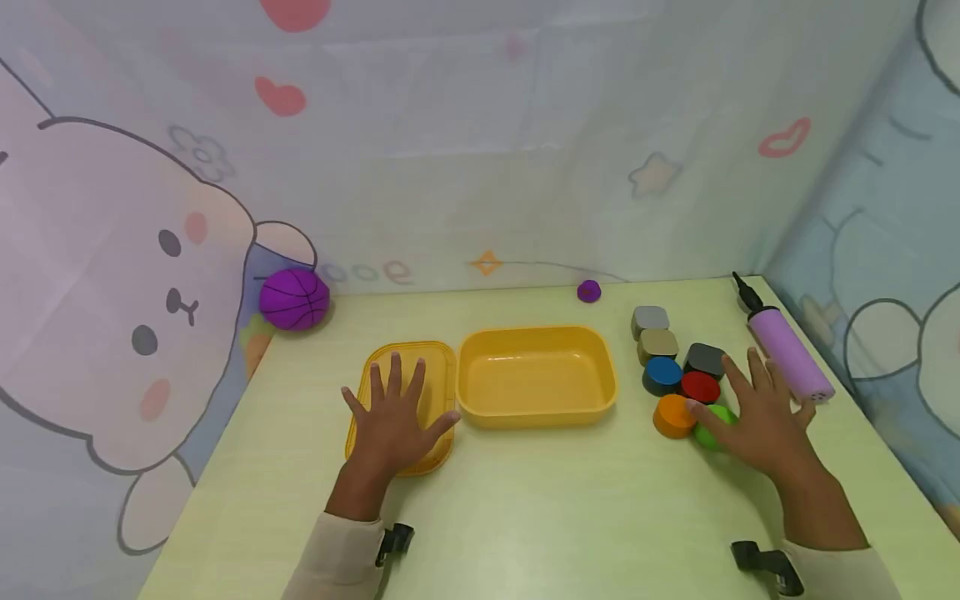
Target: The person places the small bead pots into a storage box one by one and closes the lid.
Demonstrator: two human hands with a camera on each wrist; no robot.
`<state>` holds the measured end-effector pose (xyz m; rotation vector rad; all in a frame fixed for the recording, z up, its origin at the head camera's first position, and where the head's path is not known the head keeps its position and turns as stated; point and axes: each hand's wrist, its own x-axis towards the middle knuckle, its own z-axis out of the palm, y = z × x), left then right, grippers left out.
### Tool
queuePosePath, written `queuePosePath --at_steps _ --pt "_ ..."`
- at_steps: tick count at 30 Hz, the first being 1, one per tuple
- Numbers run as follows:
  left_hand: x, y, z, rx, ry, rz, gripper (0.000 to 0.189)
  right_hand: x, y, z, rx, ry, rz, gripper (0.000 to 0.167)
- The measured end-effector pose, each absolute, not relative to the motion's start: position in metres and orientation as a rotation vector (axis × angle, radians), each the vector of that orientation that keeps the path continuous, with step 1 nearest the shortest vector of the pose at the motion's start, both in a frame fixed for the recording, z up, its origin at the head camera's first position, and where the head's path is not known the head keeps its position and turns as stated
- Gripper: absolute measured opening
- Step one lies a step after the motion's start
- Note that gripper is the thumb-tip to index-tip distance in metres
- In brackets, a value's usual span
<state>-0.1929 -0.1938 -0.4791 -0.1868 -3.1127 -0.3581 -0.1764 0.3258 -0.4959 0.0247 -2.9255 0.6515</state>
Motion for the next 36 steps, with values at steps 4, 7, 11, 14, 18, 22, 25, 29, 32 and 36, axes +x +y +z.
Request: queuePosePath --at_steps 4,7,11,14,18,22,25,29,32,36 --pt "-0.195 -0.188 -0.471 -0.232 -3.122 -0.393 0.104 -0.194 0.337 -0.490 0.080 -2.892 0.654 0.094" --pt "-0.199 -0.182 -0.466 -0.277 -3.106 -0.473 0.103 -0.208 0.346 -0.491 0.111 -2.898 0.719 0.089" --pt "-0.206 -0.174 -0.464 -0.364 -3.070 -0.589 0.101 -0.219 0.354 -0.493 0.173 -2.905 0.822 0.083" --pt "-0.207 -0.171 -0.467 -0.419 -3.036 -0.709 0.098 -0.223 0.358 -0.497 0.221 -2.892 0.919 0.080" --pt "-0.206 -0.170 -0.476 -0.490 -2.985 -0.900 0.094 -0.227 0.363 -0.505 0.238 -2.877 1.033 0.076" --pt "-0.210 -0.168 -0.487 -0.556 -2.917 -0.976 0.091 -0.230 0.368 -0.510 0.234 -2.854 1.102 0.070" --pt "-0.210 -0.164 -0.495 -0.572 -2.923 -0.972 0.091 -0.230 0.371 -0.514 0.236 -2.824 1.129 0.065" --pt "-0.206 -0.162 -0.501 -0.564 -2.930 -0.967 0.090 -0.229 0.375 -0.521 0.258 -2.780 1.143 0.059" --pt "-0.206 -0.161 -0.503 -0.564 -2.920 -0.961 0.088 -0.227 0.375 -0.524 0.273 -2.763 1.142 0.055" --pt "-0.209 -0.161 -0.503 -0.583 -2.932 -0.938 0.087 -0.225 0.374 -0.523 0.273 -2.762 1.116 0.052"
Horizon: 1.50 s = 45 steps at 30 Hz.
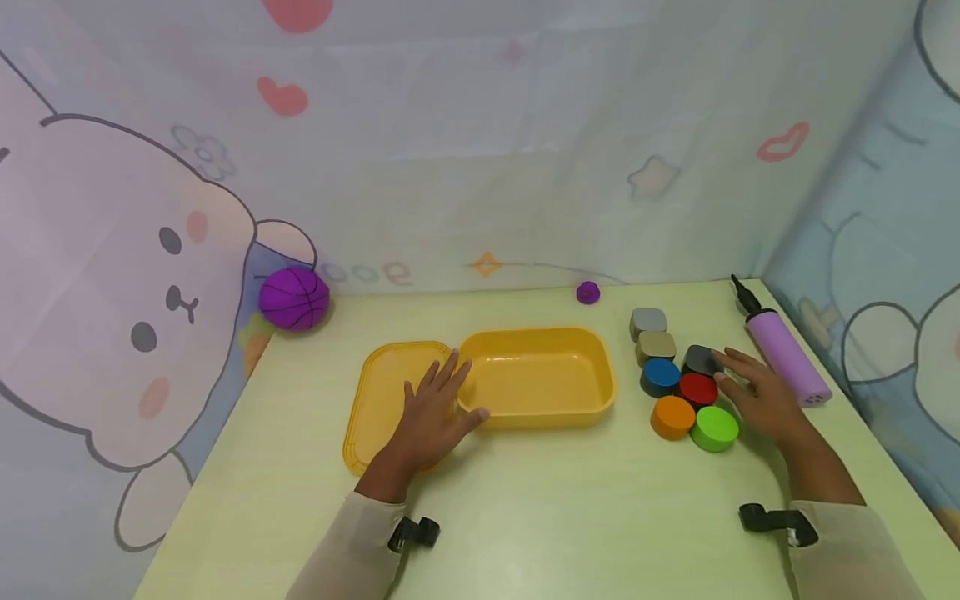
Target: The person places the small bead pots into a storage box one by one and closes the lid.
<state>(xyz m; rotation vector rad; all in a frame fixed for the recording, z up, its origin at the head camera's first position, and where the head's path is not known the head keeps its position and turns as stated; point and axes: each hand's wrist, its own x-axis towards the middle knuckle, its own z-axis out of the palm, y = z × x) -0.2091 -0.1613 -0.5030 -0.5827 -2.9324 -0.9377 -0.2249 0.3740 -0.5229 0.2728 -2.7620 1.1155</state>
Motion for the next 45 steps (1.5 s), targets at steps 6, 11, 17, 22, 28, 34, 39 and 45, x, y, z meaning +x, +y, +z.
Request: queuePosePath --at_steps 6,11,17,22,28,34,39,45 --pt "-0.212 -0.164 -0.501 -0.560 -2.920 -0.923 0.084 -0.230 0.369 -0.521 0.253 -2.785 1.056 0.049" --pt "-0.210 -0.164 -0.503 -0.546 -2.967 -0.922 0.083 -0.227 0.371 -0.525 0.222 -2.812 1.051 0.048" --pt "-0.210 -0.162 -0.504 -0.553 -2.989 -0.917 0.082 -0.224 0.375 -0.525 0.238 -2.770 1.056 0.047" --pt "-0.210 -0.160 -0.504 -0.558 -2.989 -0.910 0.082 -0.224 0.376 -0.525 0.214 -2.767 1.022 0.046" --pt "-0.209 -0.160 -0.502 -0.572 -2.976 -0.932 0.081 -0.222 0.375 -0.526 0.138 -2.779 1.024 0.048" --pt "-0.209 -0.163 -0.503 -0.579 -2.982 -0.926 0.082 -0.221 0.372 -0.528 0.104 -2.726 1.027 0.046" --pt "-0.209 -0.165 -0.503 -0.579 -2.990 -0.942 0.082 -0.222 0.372 -0.531 0.049 -2.717 1.015 0.046" --pt "-0.208 -0.165 -0.502 -0.584 -2.996 -0.968 0.081 -0.219 0.372 -0.532 -0.004 -2.698 1.013 0.047"
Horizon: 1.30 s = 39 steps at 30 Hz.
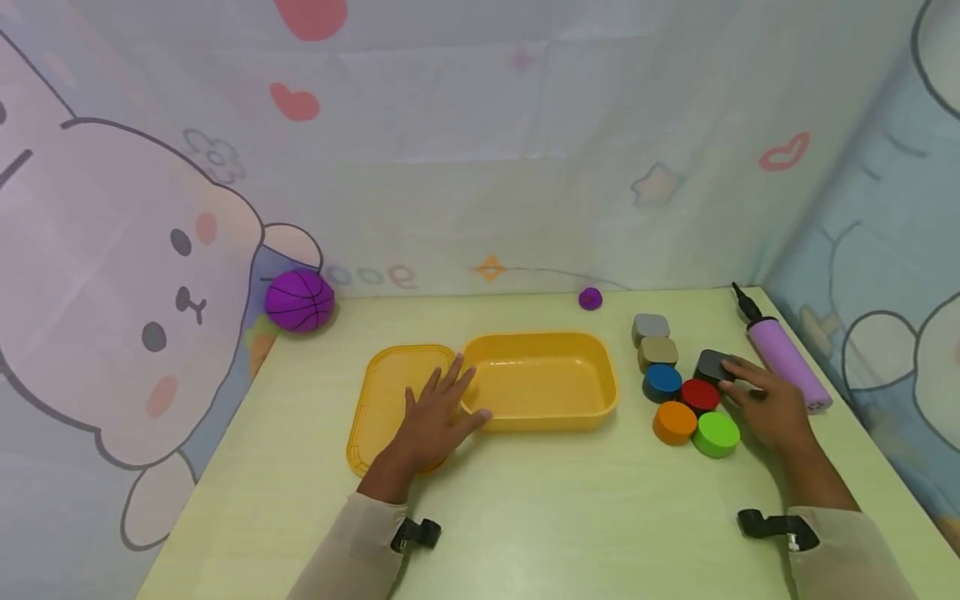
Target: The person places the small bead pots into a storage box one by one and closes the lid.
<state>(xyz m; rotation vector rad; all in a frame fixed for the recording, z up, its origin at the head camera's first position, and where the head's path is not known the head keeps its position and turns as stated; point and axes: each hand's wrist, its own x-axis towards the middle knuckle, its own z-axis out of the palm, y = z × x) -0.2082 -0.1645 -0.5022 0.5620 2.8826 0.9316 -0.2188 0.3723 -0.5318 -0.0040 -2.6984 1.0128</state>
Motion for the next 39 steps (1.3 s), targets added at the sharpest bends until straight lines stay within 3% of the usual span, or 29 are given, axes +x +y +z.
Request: queuePosePath --at_steps 20,39 --pt "-0.211 -0.162 -0.501 0.570 2.855 0.945 0.082 -0.219 0.358 -0.513 0.177 -2.316 1.111 0.042" --pt "-0.209 -0.165 -0.503 0.544 2.855 0.963 0.082 -0.227 0.290 -0.485 0.286 -2.365 1.204 0.041"
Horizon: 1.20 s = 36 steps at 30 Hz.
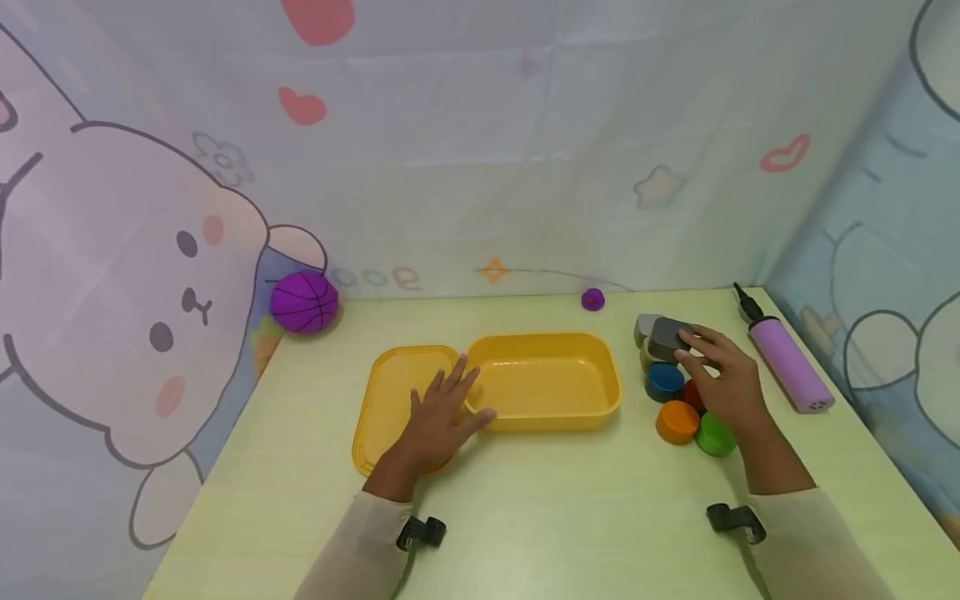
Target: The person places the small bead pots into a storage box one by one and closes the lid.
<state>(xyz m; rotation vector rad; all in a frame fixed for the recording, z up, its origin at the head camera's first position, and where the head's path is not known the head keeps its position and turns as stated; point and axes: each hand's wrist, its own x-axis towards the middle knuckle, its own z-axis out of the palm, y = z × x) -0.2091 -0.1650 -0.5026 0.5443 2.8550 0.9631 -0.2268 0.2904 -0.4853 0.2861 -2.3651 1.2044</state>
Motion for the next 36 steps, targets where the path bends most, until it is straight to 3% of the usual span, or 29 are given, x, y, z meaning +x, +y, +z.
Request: queuePosePath --at_steps 36 --pt "-0.212 -0.165 -0.507 0.545 2.850 0.964 0.081 -0.252 0.184 -0.487 0.528 -2.458 1.338 0.039"
